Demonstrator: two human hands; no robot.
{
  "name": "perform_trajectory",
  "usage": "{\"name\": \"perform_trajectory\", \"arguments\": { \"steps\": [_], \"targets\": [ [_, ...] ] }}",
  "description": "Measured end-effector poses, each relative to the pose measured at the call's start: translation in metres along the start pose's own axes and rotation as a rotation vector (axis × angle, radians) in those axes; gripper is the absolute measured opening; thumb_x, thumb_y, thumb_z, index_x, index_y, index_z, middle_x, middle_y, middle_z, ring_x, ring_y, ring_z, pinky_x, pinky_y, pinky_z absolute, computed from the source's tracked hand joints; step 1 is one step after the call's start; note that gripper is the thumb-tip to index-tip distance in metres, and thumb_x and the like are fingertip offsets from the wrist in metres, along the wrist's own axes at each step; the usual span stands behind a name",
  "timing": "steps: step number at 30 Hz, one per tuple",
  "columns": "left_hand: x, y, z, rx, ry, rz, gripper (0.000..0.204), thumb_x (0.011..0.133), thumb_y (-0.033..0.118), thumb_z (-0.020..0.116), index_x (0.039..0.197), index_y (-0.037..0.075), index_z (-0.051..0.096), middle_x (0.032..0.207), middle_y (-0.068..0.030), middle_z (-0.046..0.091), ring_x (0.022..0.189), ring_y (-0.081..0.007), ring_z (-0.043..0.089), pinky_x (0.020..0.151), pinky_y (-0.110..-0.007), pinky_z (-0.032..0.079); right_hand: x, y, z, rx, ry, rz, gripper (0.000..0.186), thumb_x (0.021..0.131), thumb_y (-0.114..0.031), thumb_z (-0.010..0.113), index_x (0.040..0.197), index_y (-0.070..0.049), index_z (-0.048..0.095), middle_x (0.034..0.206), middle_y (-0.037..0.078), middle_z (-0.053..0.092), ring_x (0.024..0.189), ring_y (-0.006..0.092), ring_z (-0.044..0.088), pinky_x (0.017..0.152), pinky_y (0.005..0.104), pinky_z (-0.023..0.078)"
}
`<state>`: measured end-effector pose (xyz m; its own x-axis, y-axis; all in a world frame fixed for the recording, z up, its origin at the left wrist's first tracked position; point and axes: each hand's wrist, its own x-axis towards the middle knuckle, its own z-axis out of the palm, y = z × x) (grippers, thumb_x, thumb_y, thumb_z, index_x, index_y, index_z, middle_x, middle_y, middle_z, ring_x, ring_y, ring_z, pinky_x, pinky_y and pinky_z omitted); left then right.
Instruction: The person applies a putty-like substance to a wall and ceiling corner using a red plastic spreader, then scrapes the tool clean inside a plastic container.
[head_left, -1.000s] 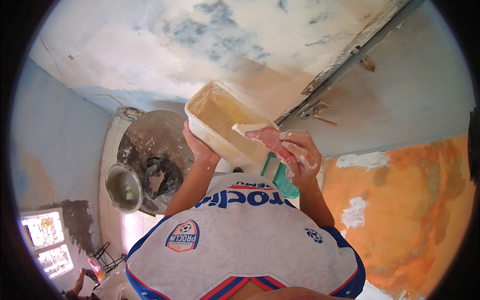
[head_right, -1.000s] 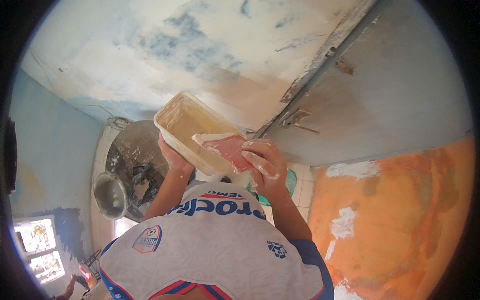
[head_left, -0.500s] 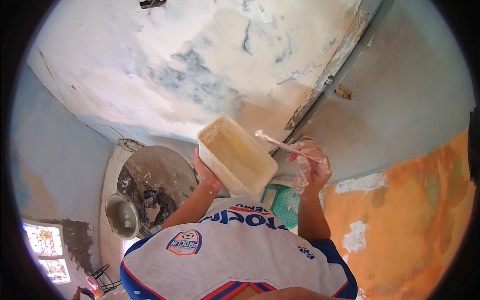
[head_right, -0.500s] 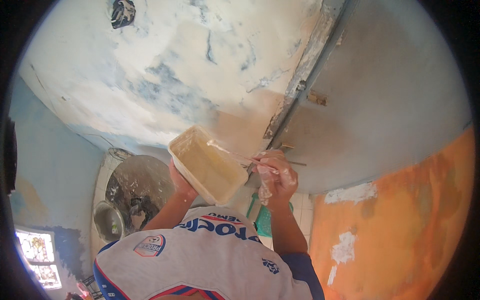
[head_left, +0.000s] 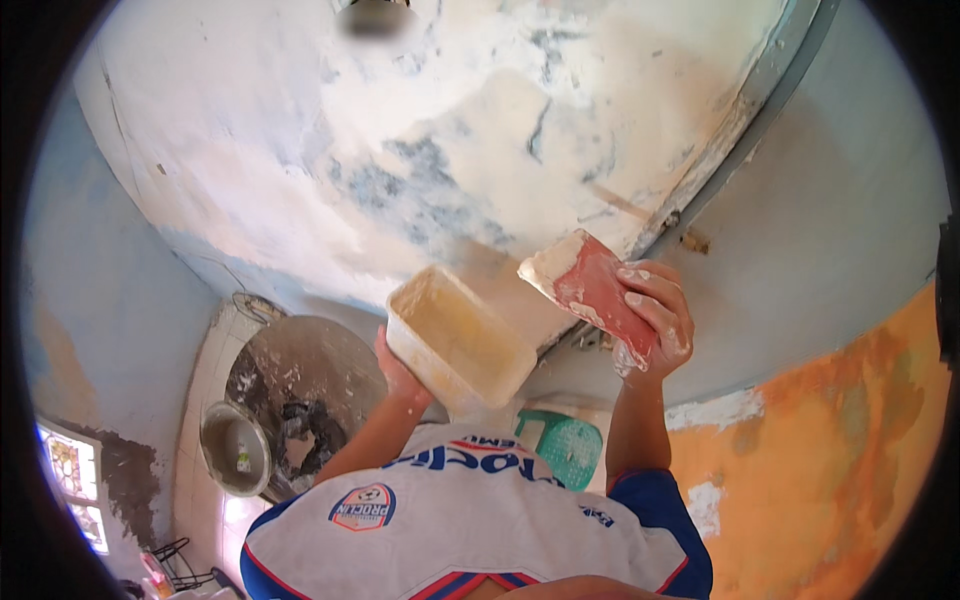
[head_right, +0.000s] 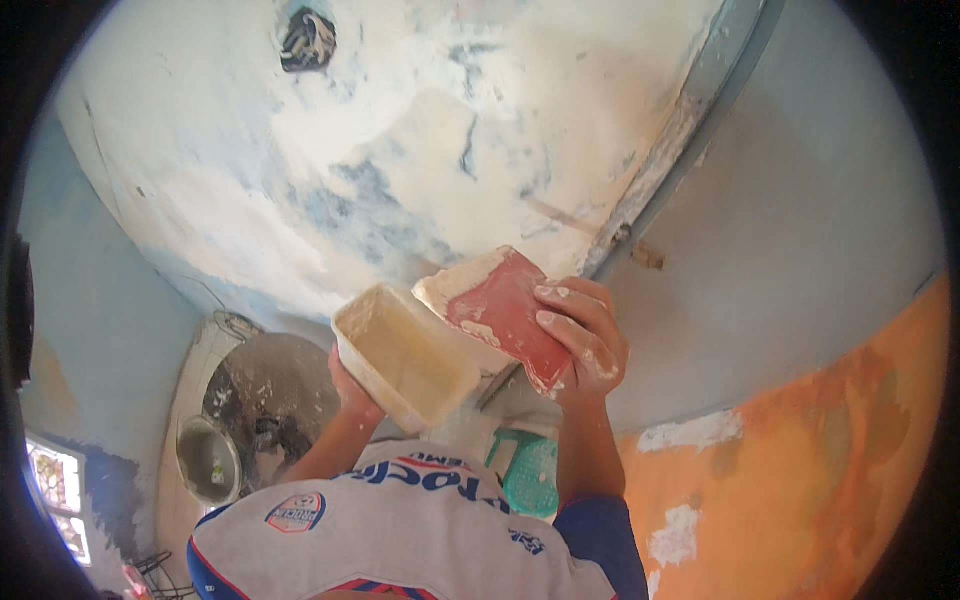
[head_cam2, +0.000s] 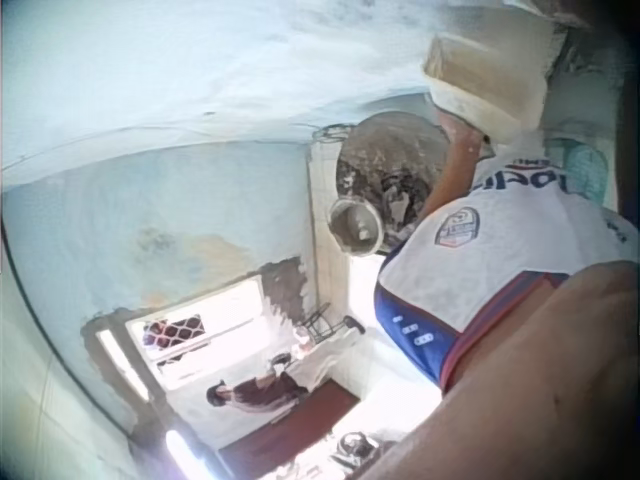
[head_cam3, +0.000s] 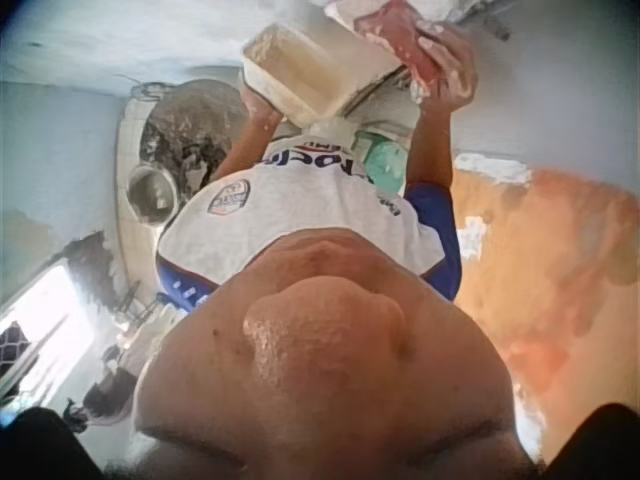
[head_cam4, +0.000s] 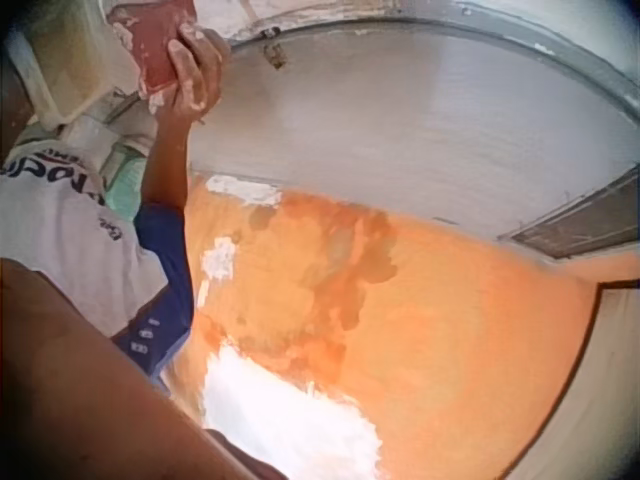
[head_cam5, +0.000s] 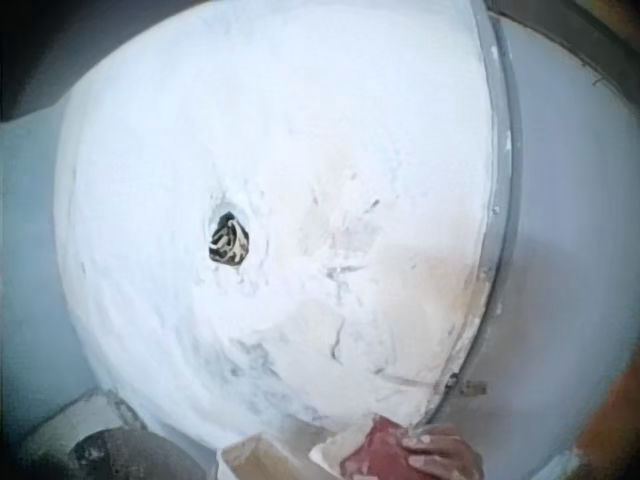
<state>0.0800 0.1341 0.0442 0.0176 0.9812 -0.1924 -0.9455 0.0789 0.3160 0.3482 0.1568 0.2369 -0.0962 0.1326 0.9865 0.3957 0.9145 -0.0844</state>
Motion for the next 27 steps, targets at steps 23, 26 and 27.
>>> {"name": "perform_trajectory", "arguments": {
  "steps": [23, 26, 27],
  "targets": [
    [-0.006, 0.023, -0.035, -0.006, -0.021, -0.072, 0.076, 0.1, 0.067, 0.023, 0.152, 0.017, 0.046, 0.149, -0.0116, 0.053, 0.137, -0.0369, 0.05, 0.114, -0.054, 0.04, 0.248, 0.024, 0.031, -0.324, -0.115, 0.321, 0.031, 0.096, -0.022, 0.071, 0.117, 0.001, 0.067, 0.091, 0.009, 0.071, 0.068, 0.0128, 0.06, 0.063, 0.0293, 0.051],
    [-0.006, 0.026, -0.038, 0.0, -0.025, -0.09, 0.077, 0.1, 0.067, 0.023, 0.152, 0.016, 0.046, 0.149, -0.0117, 0.053, 0.137, -0.0369, 0.05, 0.114, -0.054, 0.04, 0.262, 0.044, 0.042, -0.259, -0.169, 0.34, 0.031, 0.096, -0.02, 0.071, 0.118, 0.001, 0.067, 0.092, 0.011, 0.072, 0.071, 0.0154, 0.063, 0.069, 0.0314, 0.053],
    [-0.005, 0.026, -0.04, -0.003, -0.027, -0.091, 0.077, 0.1, 0.067, 0.023, 0.152, 0.016, 0.046, 0.149, -0.0117, 0.053, 0.137, -0.037, 0.05, 0.114, -0.054, 0.04, 0.267, 0.049, 0.044, -0.272, -0.138, 0.323, 0.031, 0.096, -0.019, 0.071, 0.119, 0.001, 0.067, 0.091, 0.011, 0.072, 0.071, 0.0148, 0.063, 0.068, 0.0309, 0.053]
  ]
}}
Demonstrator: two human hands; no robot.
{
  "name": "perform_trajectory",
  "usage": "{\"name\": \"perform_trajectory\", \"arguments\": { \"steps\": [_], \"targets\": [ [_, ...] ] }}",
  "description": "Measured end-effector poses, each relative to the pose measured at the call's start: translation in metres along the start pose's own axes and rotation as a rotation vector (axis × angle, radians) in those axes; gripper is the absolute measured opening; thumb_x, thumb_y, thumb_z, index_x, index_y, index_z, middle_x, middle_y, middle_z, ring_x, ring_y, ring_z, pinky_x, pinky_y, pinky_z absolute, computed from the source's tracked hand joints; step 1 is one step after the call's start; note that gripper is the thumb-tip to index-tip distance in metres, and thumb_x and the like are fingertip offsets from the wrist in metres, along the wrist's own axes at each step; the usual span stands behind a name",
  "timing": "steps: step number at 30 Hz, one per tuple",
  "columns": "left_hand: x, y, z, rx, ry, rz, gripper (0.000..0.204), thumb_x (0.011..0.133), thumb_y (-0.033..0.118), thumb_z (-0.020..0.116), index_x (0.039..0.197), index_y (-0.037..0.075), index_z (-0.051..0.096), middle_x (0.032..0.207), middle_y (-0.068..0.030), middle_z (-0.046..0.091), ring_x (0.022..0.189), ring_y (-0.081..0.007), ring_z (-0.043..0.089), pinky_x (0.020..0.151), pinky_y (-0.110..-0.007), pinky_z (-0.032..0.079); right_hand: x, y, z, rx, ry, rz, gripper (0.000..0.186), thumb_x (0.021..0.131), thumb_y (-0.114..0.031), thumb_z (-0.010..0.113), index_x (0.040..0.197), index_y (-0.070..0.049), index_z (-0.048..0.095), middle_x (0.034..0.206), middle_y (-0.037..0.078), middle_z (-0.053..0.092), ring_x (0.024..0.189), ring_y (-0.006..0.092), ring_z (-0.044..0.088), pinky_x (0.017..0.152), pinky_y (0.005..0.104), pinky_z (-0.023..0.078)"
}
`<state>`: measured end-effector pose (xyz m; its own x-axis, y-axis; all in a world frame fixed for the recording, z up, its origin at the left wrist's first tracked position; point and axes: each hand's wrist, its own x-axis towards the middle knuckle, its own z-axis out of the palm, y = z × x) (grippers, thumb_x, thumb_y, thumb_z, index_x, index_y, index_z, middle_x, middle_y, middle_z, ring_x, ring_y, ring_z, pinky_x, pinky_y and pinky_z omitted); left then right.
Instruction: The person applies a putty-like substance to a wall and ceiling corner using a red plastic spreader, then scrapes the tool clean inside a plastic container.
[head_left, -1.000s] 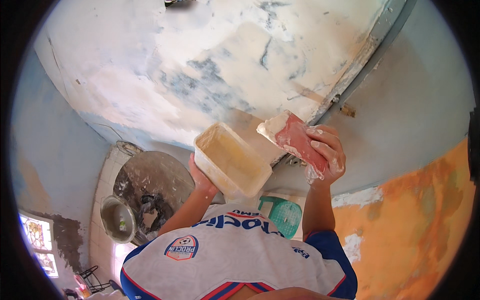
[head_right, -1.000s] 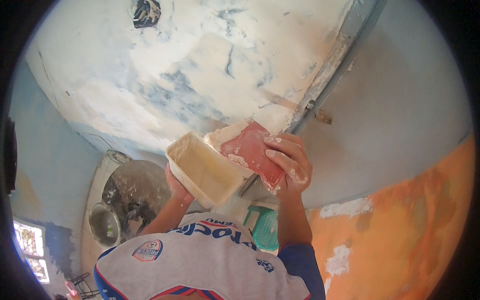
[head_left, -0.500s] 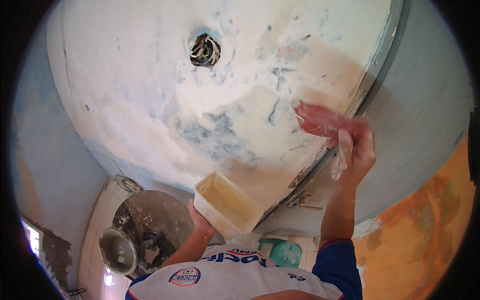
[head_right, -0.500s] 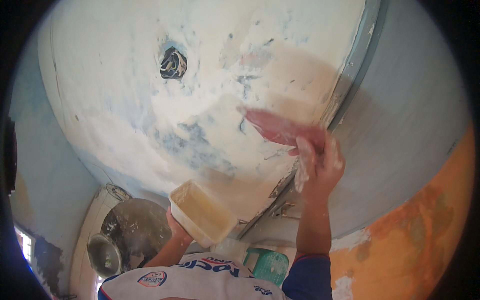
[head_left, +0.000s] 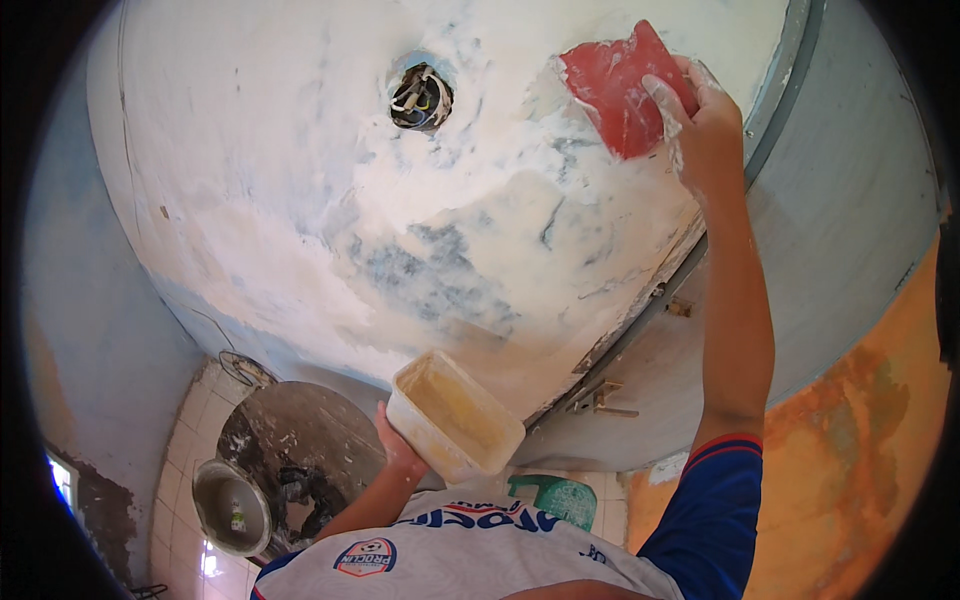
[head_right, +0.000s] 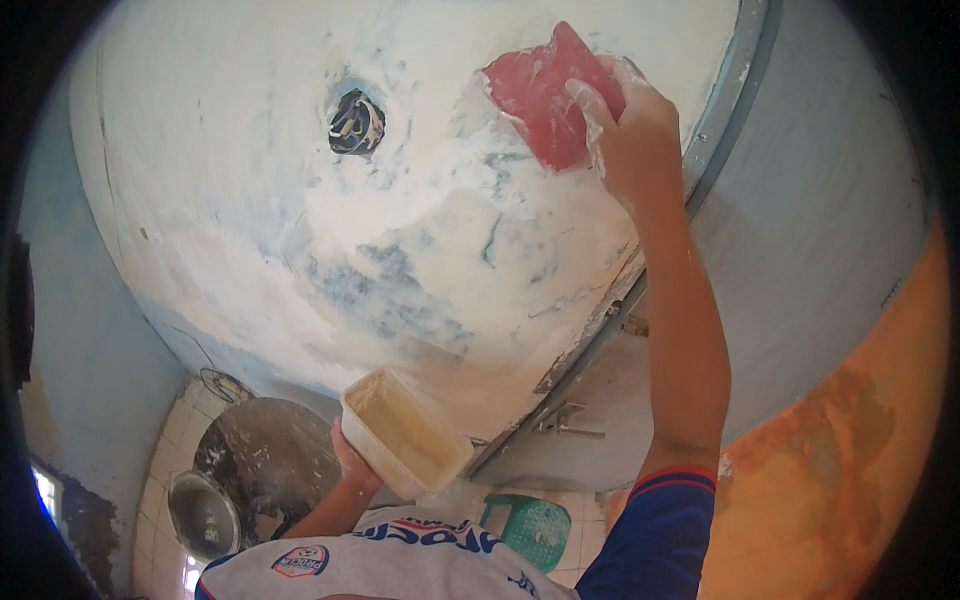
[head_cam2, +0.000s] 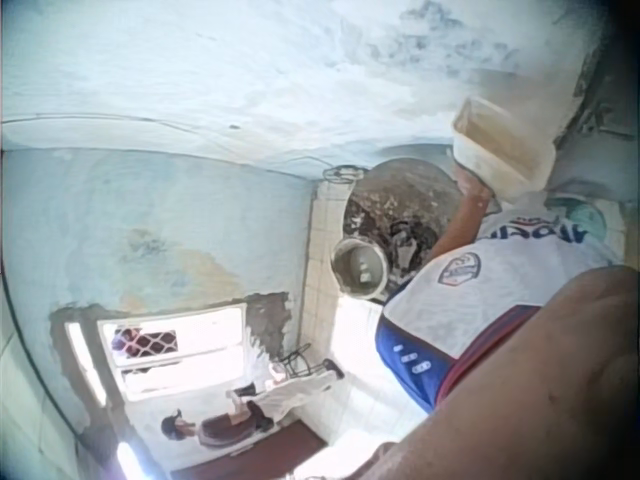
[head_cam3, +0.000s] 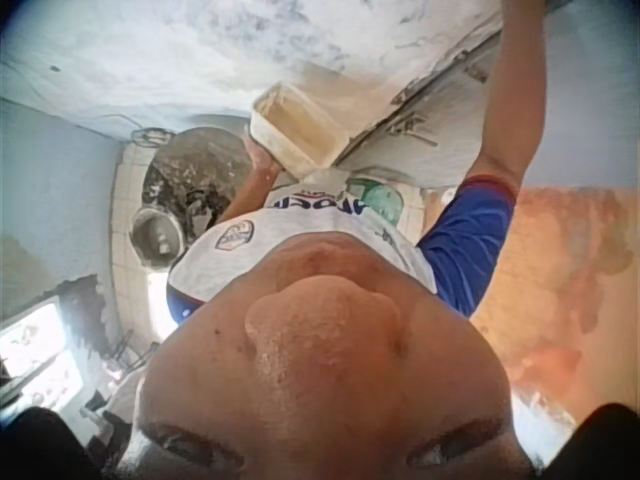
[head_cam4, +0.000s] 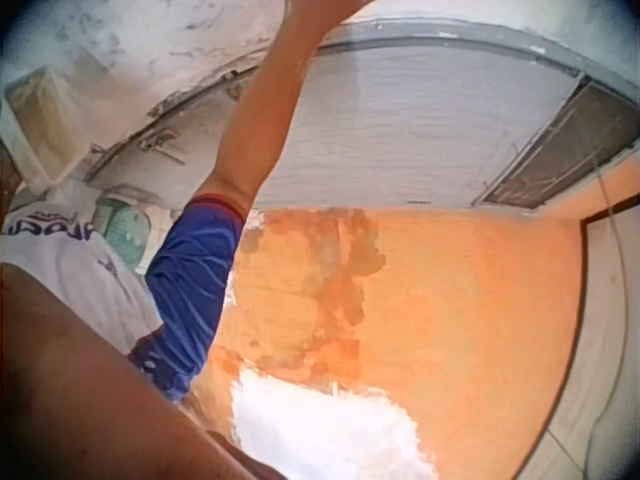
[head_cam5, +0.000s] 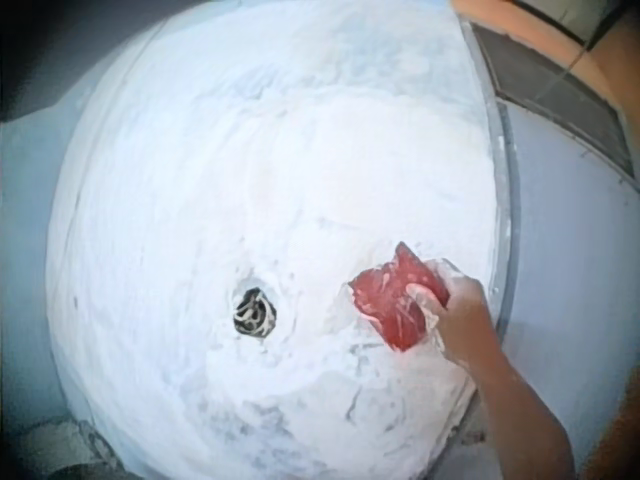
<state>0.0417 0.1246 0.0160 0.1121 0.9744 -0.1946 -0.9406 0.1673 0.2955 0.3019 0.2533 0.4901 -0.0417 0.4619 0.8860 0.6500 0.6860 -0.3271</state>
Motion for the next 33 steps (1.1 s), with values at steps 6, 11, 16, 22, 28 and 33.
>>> {"name": "perform_trajectory", "arguments": {
  "steps": [6, 11, 16, 22, 28, 33],
  "targets": [
    [0.001, 0.006, -0.003, -0.016, 0.026, 0.028, 0.077, 0.1, 0.068, 0.022, 0.152, 0.016, 0.046, 0.149, -0.0125, 0.053, 0.137, -0.0371, 0.05, 0.114, -0.054, 0.041, 0.015, 0.012, -0.004, 0.228, 0.147, -0.072, 0.031, 0.097, -0.016, 0.07, 0.122, 0.002, 0.066, 0.084, 0.008, 0.07, 0.066, 0.0101, 0.058, 0.062, 0.0274, 0.049],
    [0.003, 0.007, -0.009, -0.015, 0.031, 0.023, 0.077, 0.1, 0.067, 0.021, 0.152, 0.016, 0.046, 0.149, -0.0131, 0.053, 0.136, -0.0373, 0.051, 0.113, -0.054, 0.042, 0.008, -0.002, 0.002, 0.071, 0.074, -0.011, 0.03, 0.098, -0.016, 0.071, 0.121, 0.002, 0.066, 0.083, 0.005, 0.071, 0.063, 0.006, 0.057, 0.057, 0.0246, 0.046],
    [0.006, 0.004, -0.01, -0.028, 0.014, 0.01, 0.077, 0.1, 0.067, 0.02, 0.151, 0.015, 0.046, 0.148, -0.0132, 0.053, 0.135, -0.0376, 0.051, 0.113, -0.054, 0.042, 0.016, 0.014, -0.003, 0.099, 0.051, -0.106, 0.034, 0.099, -0.014, 0.07, 0.127, 0.004, 0.063, 0.097, 0.005, 0.072, 0.076, 0.0067, 0.061, 0.066, 0.0222, 0.05],
    [0.003, 0.005, -0.002, -0.012, 0.007, 0.049, 0.08, 0.099, 0.07, 0.027, 0.148, 0.012, 0.051, 0.145, -0.0121, 0.057, 0.133, -0.0358, 0.054, 0.112, -0.05, 0.042, 0.015, -0.004, -0.001, -0.002, 0.212, -0.057, 0.034, 0.098, -0.016, 0.071, 0.126, 0.002, 0.064, 0.1, 0.006, 0.072, 0.084, 0.0091, 0.063, 0.078, 0.0234, 0.052],
    [0.007, 0.004, -0.007, -0.032, 0.019, 0.022, 0.081, 0.098, 0.071, 0.028, 0.148, 0.012, 0.051, 0.146, -0.012, 0.056, 0.133, -0.0355, 0.053, 0.112, -0.051, 0.042, 0.012, -0.005, 0.002, -0.176, 0.105, -0.149, 0.04, 0.097, -0.025, 0.071, 0.126, 0.001, 0.065, 0.095, 0.014, 0.074, 0.08, 0.021, 0.07, 0.076, 0.0329, 0.055],
    [0.008, 0.003, -0.009, -0.038, 0.027, 0.036, 0.08, 0.098, 0.071, 0.028, 0.148, 0.012, 0.051, 0.145, -0.0119, 0.057, 0.133, -0.0355, 0.053, 0.112, -0.05, 0.042, 0.024, 0.002, -0.011, -0.01, 0.28, -0.193, 0.038, 0.097, -0.026, 0.071, 0.125, 0.0, 0.067, 0.102, 0.017, 0.076, 0.088, 0.0241, 0.073, 0.081, 0.0348, 0.056]
  ]
}}
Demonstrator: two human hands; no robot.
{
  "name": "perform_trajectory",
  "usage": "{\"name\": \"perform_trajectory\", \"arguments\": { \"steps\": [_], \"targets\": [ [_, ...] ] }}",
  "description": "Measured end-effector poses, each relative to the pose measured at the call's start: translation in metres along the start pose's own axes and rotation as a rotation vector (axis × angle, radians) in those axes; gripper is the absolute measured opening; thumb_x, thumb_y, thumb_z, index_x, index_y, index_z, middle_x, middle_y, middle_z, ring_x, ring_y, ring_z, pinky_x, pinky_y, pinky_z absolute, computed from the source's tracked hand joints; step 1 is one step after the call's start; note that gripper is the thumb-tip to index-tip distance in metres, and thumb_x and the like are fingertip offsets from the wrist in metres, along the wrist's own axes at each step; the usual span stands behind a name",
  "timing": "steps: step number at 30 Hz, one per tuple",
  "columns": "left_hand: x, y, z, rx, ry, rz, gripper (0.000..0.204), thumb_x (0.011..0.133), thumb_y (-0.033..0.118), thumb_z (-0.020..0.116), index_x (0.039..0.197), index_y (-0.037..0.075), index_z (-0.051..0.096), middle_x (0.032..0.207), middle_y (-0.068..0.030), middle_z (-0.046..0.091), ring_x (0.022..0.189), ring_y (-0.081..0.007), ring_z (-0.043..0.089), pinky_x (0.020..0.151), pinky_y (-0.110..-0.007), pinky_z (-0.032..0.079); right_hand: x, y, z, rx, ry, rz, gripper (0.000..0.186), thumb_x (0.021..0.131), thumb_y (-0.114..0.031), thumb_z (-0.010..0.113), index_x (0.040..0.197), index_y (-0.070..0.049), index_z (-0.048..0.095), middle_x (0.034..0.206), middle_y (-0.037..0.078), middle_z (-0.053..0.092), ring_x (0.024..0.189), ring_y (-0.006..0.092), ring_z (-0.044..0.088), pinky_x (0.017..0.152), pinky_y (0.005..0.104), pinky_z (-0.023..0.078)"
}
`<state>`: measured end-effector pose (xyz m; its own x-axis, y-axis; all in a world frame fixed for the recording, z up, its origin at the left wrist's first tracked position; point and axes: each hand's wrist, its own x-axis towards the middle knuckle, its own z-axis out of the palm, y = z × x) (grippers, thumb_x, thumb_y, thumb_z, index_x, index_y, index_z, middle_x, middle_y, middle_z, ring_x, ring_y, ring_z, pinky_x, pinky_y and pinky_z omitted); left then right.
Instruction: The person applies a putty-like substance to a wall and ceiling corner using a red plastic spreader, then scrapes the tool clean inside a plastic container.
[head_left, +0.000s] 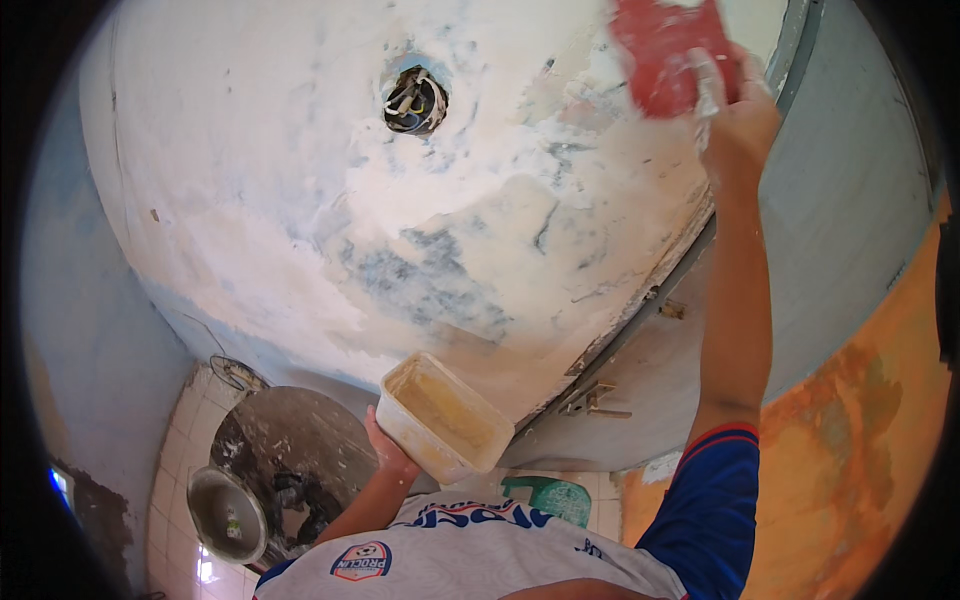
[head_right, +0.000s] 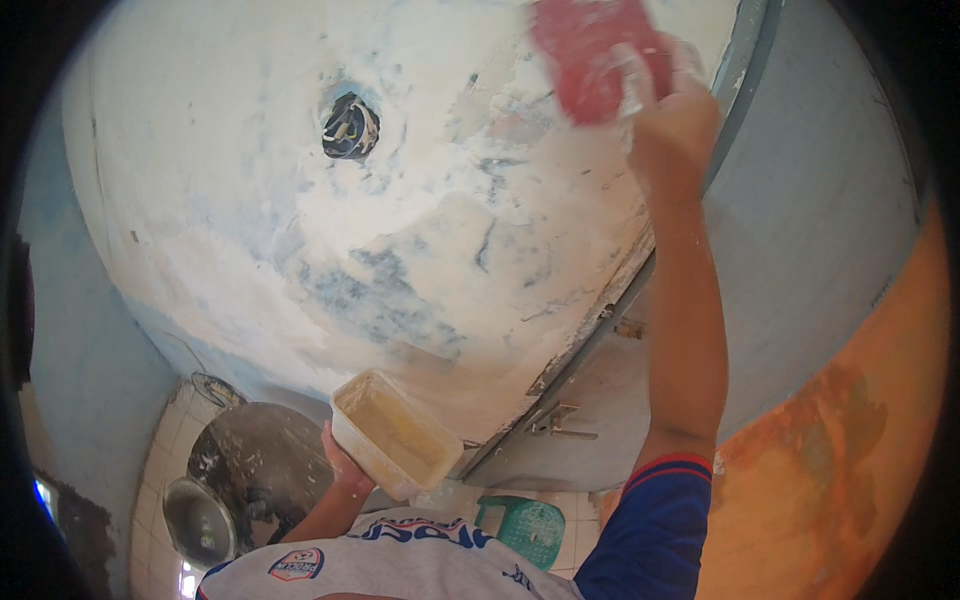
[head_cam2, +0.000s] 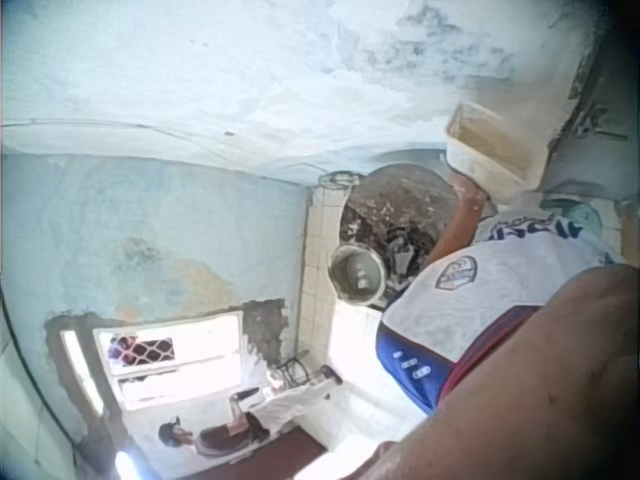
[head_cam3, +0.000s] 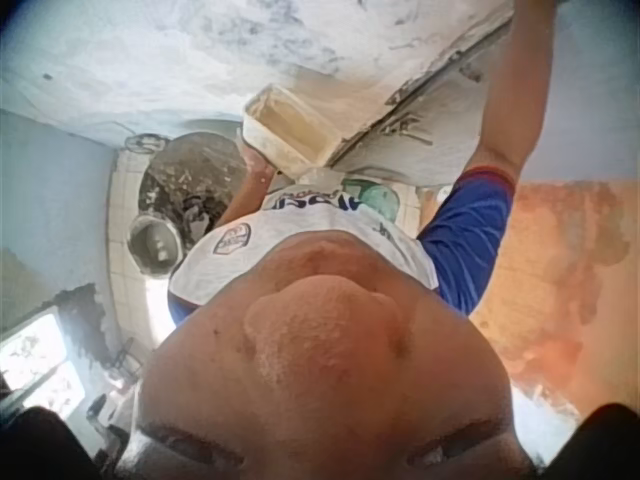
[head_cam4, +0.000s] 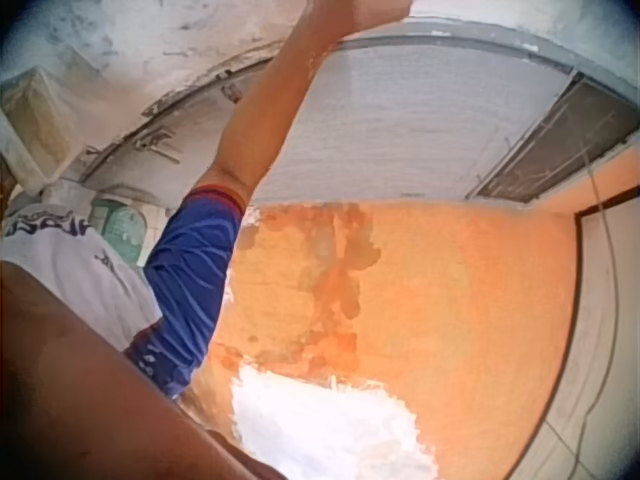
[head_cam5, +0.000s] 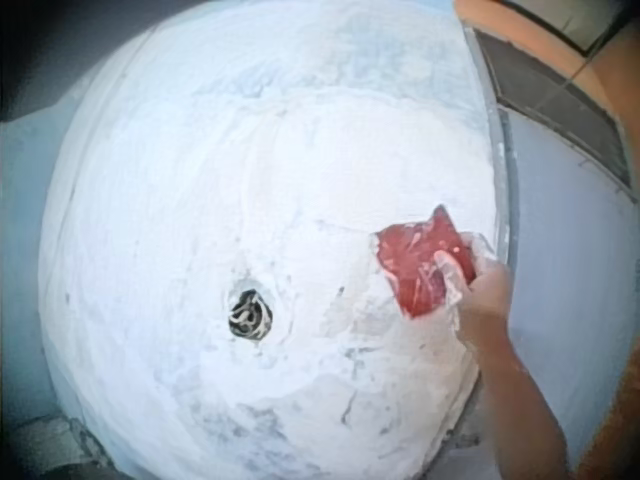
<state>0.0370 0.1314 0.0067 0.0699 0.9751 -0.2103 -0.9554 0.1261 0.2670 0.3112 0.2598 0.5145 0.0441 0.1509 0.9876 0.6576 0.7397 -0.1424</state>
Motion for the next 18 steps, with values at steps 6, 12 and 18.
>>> {"name": "perform_trajectory", "arguments": {
  "steps": [6, 12, 18],
  "targets": [
    [0.001, 0.002, -0.001, -0.007, -0.015, -0.001, 0.078, 0.099, 0.069, 0.023, 0.152, 0.016, 0.046, 0.149, -0.0123, 0.053, 0.135, -0.0378, 0.051, 0.113, -0.055, 0.041, -0.011, -0.018, 0.004, -0.266, -0.096, -0.001, 0.038, 0.097, -0.025, 0.072, 0.124, 0.001, 0.065, 0.101, 0.018, 0.074, 0.089, 0.0225, 0.069, 0.083, 0.0338, 0.054],
    [-0.001, 0.0, 0.005, -0.002, -0.018, 0.0, 0.08, 0.099, 0.07, 0.027, 0.148, 0.012, 0.05, 0.146, -0.0119, 0.056, 0.134, -0.0355, 0.053, 0.112, -0.05, 0.042, -0.017, -0.021, -0.001, -0.323, -0.266, -0.041, 0.036, 0.096, -0.024, 0.072, 0.124, -0.002, 0.065, 0.099, 0.021, 0.074, 0.094, 0.0318, 0.072, 0.085, 0.0352, 0.054],
    [-0.001, 0.0, 0.005, 0.007, 0.005, 0.002, 0.079, 0.099, 0.069, 0.027, 0.149, 0.012, 0.05, 0.145, -0.0119, 0.057, 0.133, -0.0356, 0.054, 0.112, -0.05, 0.042, -0.009, -0.017, 0.001, 0.087, -0.029, 0.044, 0.039, 0.098, -0.028, 0.068, 0.124, 0.001, 0.064, 0.094, 0.021, 0.073, 0.088, 0.0293, 0.073, 0.078, 0.037, 0.056]
  ]
}}
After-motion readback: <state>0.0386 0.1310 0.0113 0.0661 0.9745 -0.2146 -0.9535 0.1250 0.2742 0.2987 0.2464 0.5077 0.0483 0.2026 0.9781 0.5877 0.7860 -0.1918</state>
